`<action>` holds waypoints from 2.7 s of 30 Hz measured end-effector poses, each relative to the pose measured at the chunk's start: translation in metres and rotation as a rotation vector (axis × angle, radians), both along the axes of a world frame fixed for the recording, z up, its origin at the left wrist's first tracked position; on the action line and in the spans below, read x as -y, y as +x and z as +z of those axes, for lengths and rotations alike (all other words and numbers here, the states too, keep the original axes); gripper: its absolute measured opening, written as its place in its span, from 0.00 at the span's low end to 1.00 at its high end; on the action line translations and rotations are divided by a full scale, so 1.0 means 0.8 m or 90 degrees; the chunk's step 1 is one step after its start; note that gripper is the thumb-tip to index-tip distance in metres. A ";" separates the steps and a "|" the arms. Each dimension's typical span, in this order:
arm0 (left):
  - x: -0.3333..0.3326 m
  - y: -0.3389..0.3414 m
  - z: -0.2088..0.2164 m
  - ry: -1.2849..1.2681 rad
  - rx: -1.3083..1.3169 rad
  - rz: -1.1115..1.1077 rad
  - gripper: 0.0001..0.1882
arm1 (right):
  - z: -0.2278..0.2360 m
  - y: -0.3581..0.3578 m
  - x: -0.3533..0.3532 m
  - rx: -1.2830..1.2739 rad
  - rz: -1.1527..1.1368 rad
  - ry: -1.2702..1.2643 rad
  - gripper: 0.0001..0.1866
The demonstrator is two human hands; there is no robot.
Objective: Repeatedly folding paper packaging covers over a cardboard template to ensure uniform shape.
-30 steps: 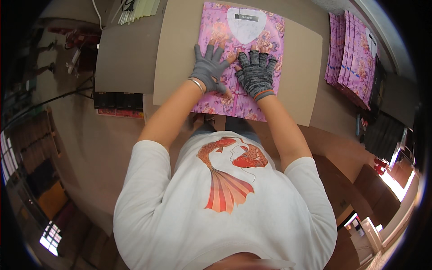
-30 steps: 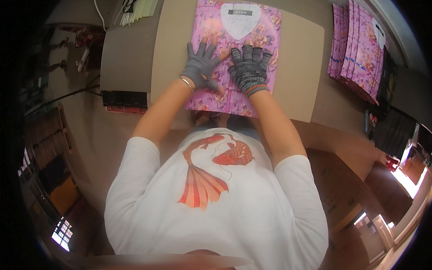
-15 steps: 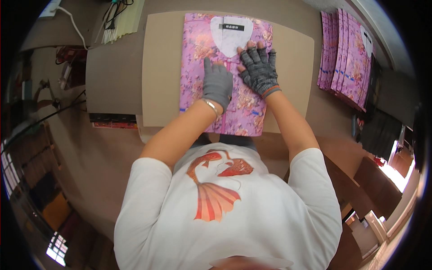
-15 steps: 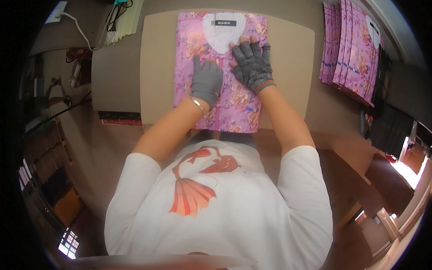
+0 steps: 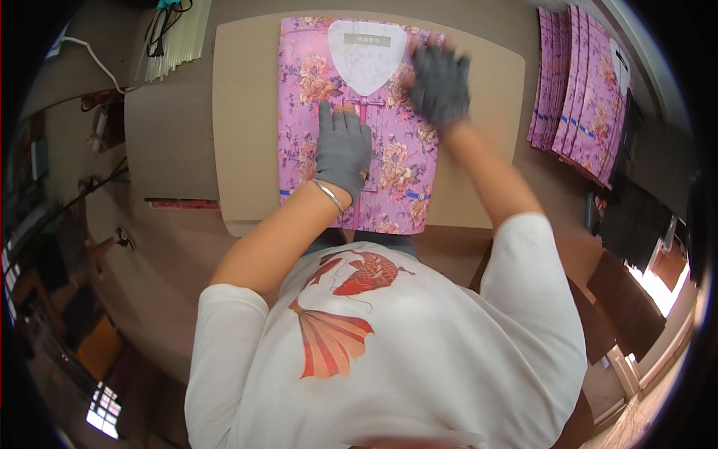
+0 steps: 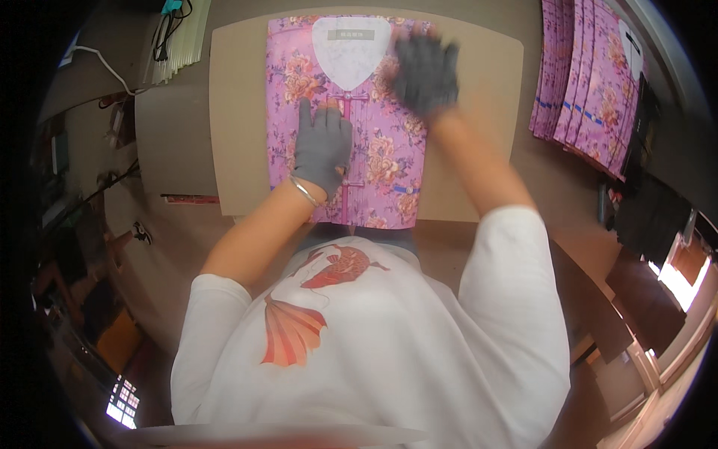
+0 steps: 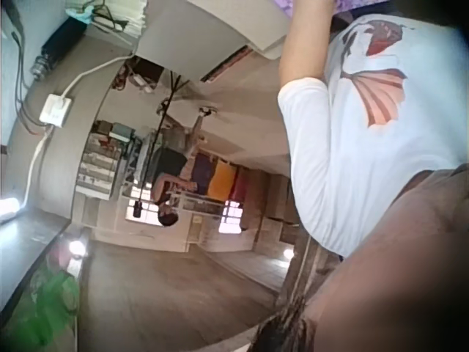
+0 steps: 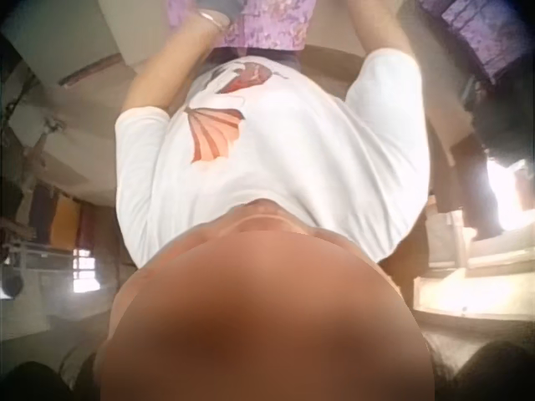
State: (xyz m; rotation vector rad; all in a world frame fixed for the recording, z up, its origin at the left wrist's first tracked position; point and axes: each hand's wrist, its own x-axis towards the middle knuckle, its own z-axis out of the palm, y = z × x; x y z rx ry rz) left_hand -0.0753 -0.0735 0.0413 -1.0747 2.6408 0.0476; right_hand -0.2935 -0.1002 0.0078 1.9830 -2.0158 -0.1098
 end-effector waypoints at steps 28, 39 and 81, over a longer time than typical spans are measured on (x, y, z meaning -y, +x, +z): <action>0.237 0.026 -0.078 -0.105 -0.338 -0.051 0.50 | -0.012 0.107 -0.084 0.278 0.041 -0.005 0.31; -0.001 0.151 -0.053 0.051 -0.103 -0.072 0.52 | -0.019 0.104 -0.080 0.261 0.048 -0.054 0.29; -0.045 0.182 -0.016 0.163 -0.565 -0.169 0.32 | 0.095 -0.169 -0.318 1.550 -0.628 -0.799 0.08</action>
